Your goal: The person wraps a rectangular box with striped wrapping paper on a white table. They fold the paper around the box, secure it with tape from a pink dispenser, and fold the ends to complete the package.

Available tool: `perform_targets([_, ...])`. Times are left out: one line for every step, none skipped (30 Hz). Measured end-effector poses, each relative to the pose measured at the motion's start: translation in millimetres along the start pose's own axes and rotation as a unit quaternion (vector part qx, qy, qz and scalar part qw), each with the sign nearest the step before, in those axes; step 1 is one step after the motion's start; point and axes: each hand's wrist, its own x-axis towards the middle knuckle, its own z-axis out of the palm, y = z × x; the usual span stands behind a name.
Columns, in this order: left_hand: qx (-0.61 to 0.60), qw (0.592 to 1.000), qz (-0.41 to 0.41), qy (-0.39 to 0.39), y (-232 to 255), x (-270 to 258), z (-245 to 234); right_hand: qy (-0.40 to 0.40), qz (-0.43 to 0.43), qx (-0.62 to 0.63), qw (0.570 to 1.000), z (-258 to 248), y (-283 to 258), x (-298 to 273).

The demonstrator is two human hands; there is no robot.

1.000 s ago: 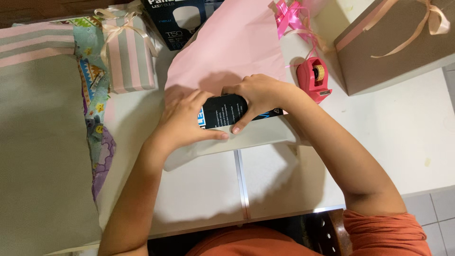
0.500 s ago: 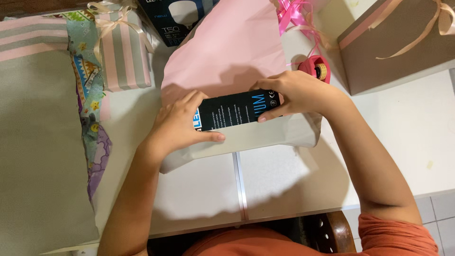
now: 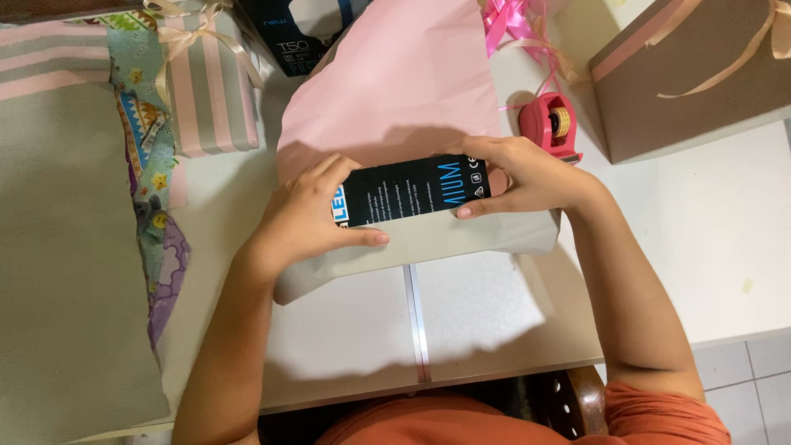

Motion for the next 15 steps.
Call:
perform_targets([-0.001,1.0,0.001,0.0,1,0,-1,0.012,-0.023,0.023,0.999,1,2,-1])
perform_targets([-0.002,1.0,0.002,0.0,2,0,-1,0.014,-0.014,0.03,0.999,2,3,-2])
perform_targets([-0.003,1.0,0.003,0.0,3,-1,-2,0.017,-0.005,0.037,0.999,3,3,-2])
perform_targets([0.004,1.0,-0.018,-0.011,5,-1,-2,0.019,0.005,0.045,0.999,4,3,-2])
perform_targets([0.011,0.999,-0.039,-0.021,7,0,-3,0.012,0.017,0.035,0.999,4,3,-3])
perform_targets([0.018,0.998,-0.059,-0.032,9,0,-4,0.007,0.029,0.024,0.999,2,3,-3])
perform_targets([0.035,0.997,-0.064,-0.029,12,1,-3,0.001,0.041,0.013,0.999,2,1,-2])
perform_targets([0.051,0.996,-0.069,-0.027,15,2,-2,-0.004,0.079,0.026,0.997,2,-2,-2])
perform_targets([0.067,0.995,-0.074,-0.025,17,2,-2,-0.01,0.116,0.04,0.992,3,-5,-1])
perform_targets([0.064,0.995,-0.073,-0.013,19,3,-1,-0.016,0.153,0.052,0.987,3,-7,0])
perform_targets([0.06,0.996,-0.071,-0.002,20,3,-1,-0.013,0.145,0.063,0.987,2,-9,0])
perform_targets([0.056,0.996,-0.07,0.008,20,3,-1,-0.01,0.137,0.076,0.988,1,-11,0])
perform_targets([0.057,0.996,-0.069,0.009,20,2,0,-0.007,0.129,0.089,0.988,2,-13,1])
perform_targets([0.057,0.996,-0.068,0.01,19,2,1,-0.005,0.115,0.071,0.991,1,-13,0])
perform_targets([0.057,0.996,-0.066,0.011,19,2,2,-0.002,0.102,0.054,0.993,1,-12,-1])
